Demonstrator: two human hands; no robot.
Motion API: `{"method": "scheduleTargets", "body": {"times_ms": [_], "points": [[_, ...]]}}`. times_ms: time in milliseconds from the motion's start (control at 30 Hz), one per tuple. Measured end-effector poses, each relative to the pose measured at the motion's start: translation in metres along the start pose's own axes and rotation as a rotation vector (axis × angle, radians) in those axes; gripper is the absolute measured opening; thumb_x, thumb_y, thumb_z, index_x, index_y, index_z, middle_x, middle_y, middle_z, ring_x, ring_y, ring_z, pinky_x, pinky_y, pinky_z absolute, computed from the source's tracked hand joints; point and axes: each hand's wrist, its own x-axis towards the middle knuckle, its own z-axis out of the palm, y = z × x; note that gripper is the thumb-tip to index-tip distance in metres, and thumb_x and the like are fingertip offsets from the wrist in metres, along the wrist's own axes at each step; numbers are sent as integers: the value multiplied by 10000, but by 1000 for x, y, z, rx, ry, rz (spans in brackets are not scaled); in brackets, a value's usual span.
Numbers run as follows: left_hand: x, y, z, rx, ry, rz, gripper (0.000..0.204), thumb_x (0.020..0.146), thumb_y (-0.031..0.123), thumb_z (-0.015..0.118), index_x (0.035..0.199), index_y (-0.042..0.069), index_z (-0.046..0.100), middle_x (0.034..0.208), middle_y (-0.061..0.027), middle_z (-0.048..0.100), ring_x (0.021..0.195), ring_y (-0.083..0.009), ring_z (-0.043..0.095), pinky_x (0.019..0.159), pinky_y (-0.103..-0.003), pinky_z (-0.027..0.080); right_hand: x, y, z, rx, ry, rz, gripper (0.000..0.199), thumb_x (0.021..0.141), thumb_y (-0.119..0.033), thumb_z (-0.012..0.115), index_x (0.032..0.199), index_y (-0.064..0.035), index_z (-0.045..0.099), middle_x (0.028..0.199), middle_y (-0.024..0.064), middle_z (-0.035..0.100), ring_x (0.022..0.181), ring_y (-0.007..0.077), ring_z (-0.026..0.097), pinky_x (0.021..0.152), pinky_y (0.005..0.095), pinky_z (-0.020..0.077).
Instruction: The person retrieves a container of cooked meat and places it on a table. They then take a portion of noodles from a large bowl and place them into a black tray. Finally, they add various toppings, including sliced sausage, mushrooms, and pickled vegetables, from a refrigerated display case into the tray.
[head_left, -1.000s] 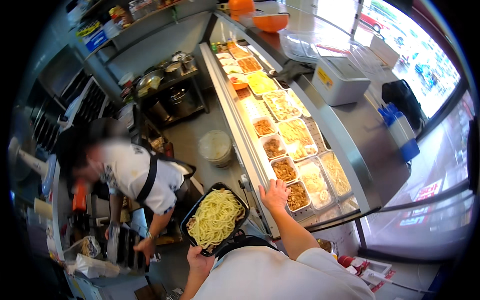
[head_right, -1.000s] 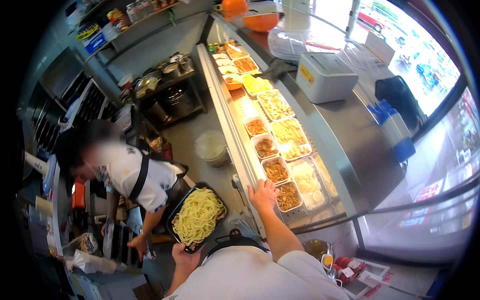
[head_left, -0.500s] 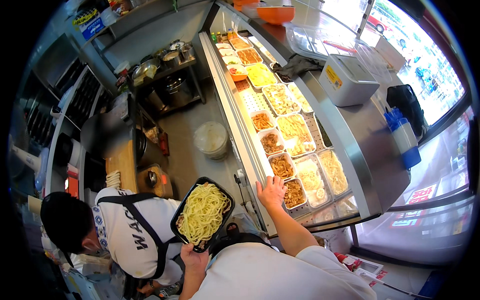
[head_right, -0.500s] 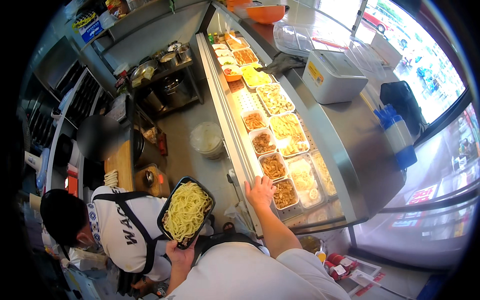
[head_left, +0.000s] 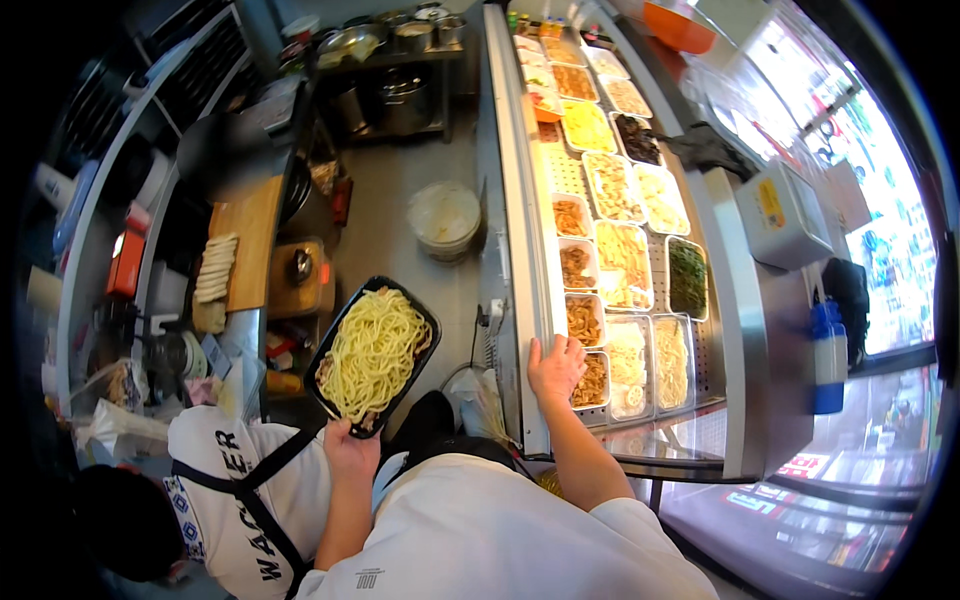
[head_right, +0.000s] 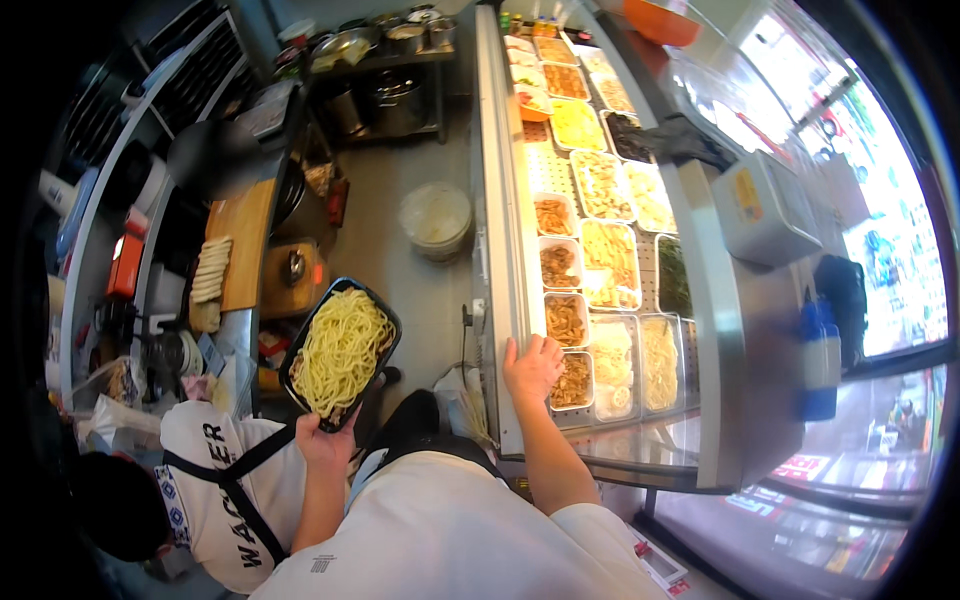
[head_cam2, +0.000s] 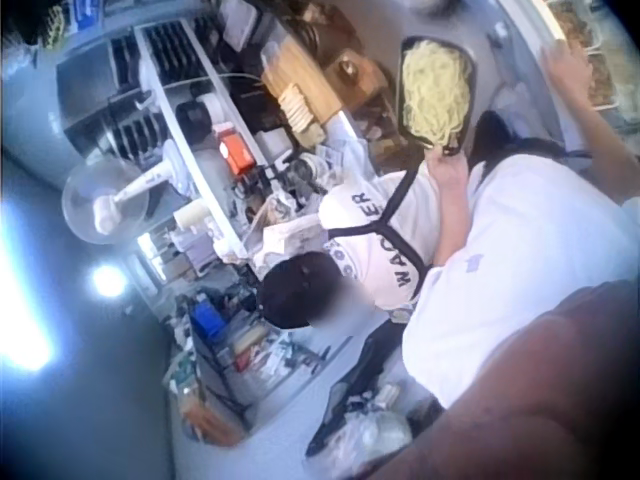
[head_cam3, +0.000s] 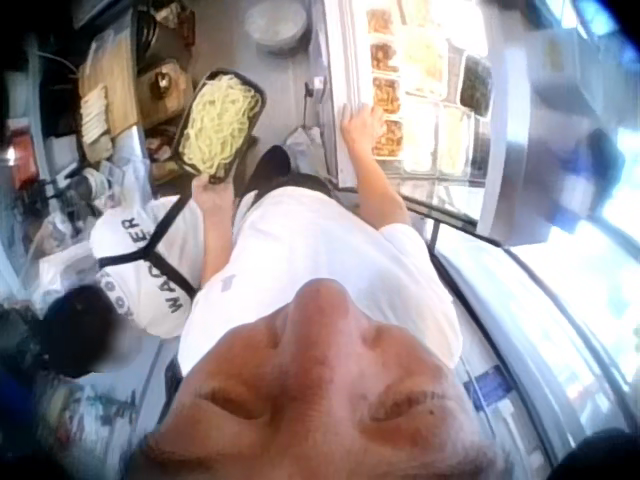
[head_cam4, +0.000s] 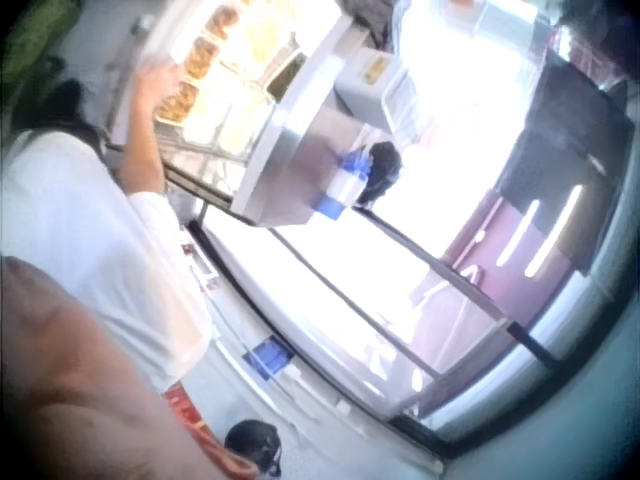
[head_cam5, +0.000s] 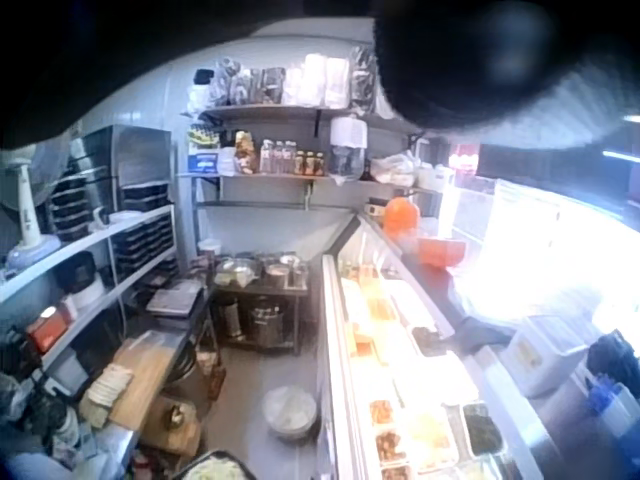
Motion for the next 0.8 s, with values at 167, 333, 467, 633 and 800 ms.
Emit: {"method": "scheduleTargets", "body": {"times_ms": [167,333,467,633,800], "points": [[35,20,1,34,61,18,737,774,214,643,1477,38,507,1460,-156,597,1310,-358,606,1094,-544,532,5,-2,-4,11,-93,39,462,945,-435,666,1185,-44,609,1230,189,568,1164,400,525,943,538,431],[107,60,14,39,87,17,716,784,216,635,1476,77,521,1451,-139,607,1329,-355,587,1110,-559,517,9,-18,-4,65,19,4,398,906,-359,713,1132,-41,635,1199,190,588,1139,404,548,949,541,432],[180,76,8,94,41,-37,710,795,220,622,1485,89,516,1456,-113,611,1325,-347,596,1086,-550,529,10,-4,4,152,70,57,312,872,-250,731,1095,-48,647,1159,195,615,1160,409,544,975,546,426],[302,106,18,75,-68,-155,757,765,174,628,1506,94,497,1508,-111,568,1389,-340,541,1154,-517,448,13,-12,5,59,97,182,199,893,-203,663,1043,-72,659,1117,174,610,1111,398,545,959,536,425],[400,149,47,127,-127,-202,821,764,149,639,1551,68,421,1549,-115,522,1406,-318,520,1184,-469,419,42,-32,5,-115,147,326,138,957,-215,615,957,-78,628,1027,150,581,1064,391,547,898,518,433]]}}
